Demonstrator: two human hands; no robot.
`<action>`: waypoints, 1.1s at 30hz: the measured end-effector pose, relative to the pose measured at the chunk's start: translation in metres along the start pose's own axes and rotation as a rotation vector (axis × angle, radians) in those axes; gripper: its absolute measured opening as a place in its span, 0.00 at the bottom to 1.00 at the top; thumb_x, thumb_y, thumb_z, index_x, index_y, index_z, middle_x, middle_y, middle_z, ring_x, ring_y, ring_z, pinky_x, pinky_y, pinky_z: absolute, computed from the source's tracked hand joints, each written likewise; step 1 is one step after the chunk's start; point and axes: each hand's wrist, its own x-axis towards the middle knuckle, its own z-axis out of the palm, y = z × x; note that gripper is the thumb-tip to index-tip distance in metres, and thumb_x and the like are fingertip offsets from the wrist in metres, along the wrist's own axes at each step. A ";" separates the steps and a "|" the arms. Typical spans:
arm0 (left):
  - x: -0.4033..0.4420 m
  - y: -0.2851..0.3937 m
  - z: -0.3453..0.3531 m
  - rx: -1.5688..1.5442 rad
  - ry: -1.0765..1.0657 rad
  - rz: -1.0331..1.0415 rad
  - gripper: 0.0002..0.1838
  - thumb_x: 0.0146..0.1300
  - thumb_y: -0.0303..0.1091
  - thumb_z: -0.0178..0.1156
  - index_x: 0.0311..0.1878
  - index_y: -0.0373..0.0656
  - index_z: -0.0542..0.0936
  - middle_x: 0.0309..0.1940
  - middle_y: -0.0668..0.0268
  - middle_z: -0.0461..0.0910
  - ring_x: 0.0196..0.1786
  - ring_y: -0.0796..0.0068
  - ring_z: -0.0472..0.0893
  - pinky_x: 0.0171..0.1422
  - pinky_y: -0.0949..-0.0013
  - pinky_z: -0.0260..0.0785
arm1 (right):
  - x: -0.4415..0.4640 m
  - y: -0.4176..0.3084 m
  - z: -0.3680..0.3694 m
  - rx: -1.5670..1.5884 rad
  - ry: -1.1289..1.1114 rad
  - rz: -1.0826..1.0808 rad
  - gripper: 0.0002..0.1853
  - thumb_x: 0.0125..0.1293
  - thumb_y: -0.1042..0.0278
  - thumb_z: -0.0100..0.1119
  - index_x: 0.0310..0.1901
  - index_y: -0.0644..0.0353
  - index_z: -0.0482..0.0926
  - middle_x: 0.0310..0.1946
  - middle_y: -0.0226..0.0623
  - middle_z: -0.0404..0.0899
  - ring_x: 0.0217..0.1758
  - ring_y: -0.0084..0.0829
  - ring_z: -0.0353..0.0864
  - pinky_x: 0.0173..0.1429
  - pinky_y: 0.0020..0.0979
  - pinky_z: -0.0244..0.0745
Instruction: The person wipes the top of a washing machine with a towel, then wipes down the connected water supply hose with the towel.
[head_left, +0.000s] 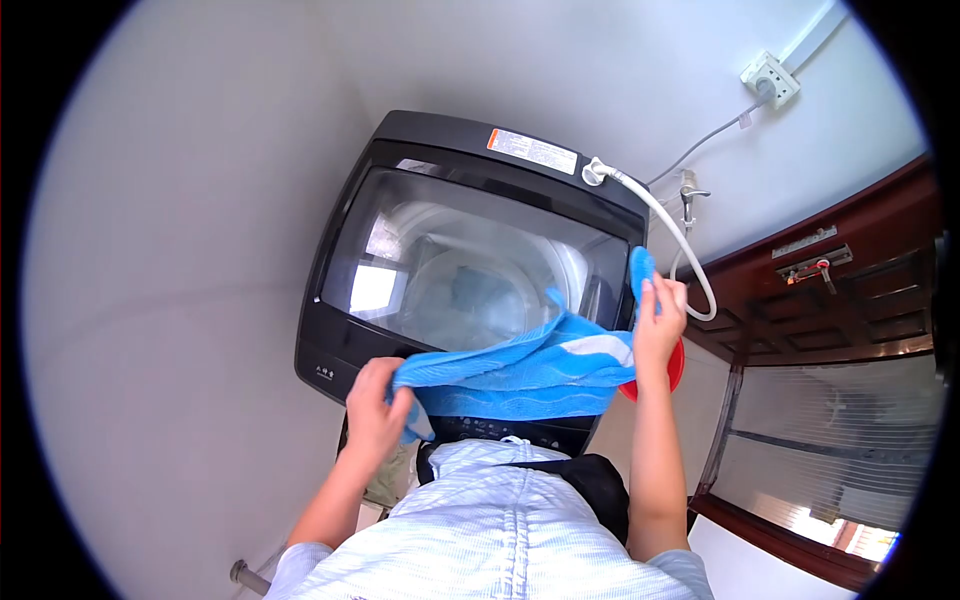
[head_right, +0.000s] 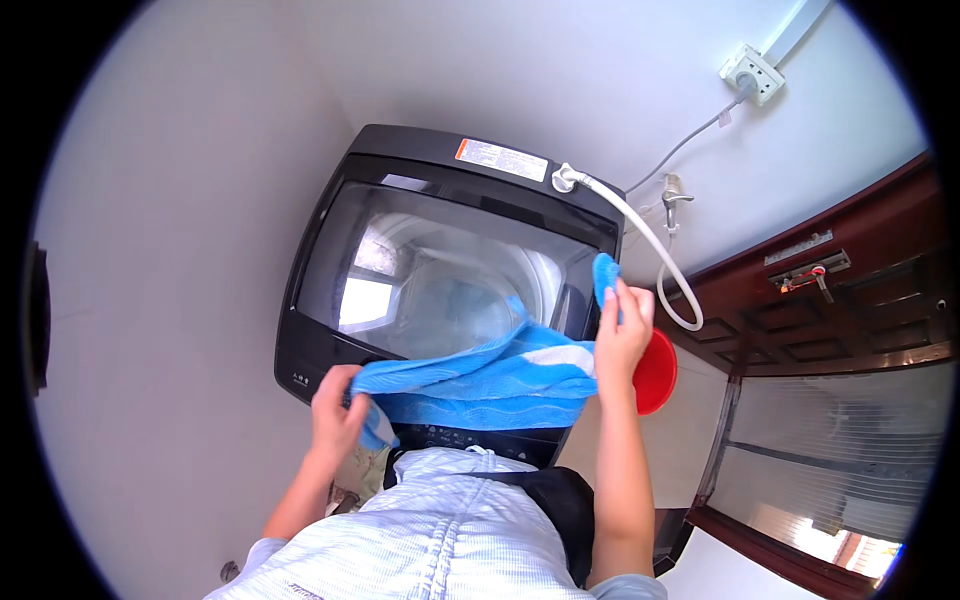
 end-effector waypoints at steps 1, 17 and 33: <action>0.001 0.004 -0.011 -0.179 -0.045 -0.138 0.09 0.59 0.26 0.57 0.44 0.38 0.79 0.38 0.61 0.78 0.41 0.68 0.78 0.47 0.71 0.69 | -0.001 -0.007 -0.010 0.028 0.043 -0.008 0.11 0.69 0.74 0.57 0.50 0.69 0.81 0.38 0.41 0.75 0.41 0.35 0.77 0.48 0.31 0.72; 0.090 0.122 -0.009 0.085 -0.441 0.863 0.16 0.48 0.34 0.70 0.44 0.46 0.86 0.41 0.65 0.78 0.43 0.64 0.72 0.49 0.59 0.61 | -0.025 -0.040 -0.070 0.334 0.117 0.240 0.09 0.68 0.76 0.58 0.46 0.70 0.81 0.35 0.28 0.72 0.39 0.19 0.72 0.44 0.21 0.67; 0.075 0.041 0.145 0.464 -0.156 0.541 0.30 0.62 0.36 0.61 0.66 0.33 0.70 0.65 0.46 0.70 0.68 0.48 0.68 0.72 0.51 0.59 | -0.040 -0.008 0.013 -0.166 -0.023 -0.037 0.13 0.61 0.74 0.61 0.47 0.61 0.85 0.45 0.39 0.79 0.49 0.42 0.77 0.53 0.39 0.73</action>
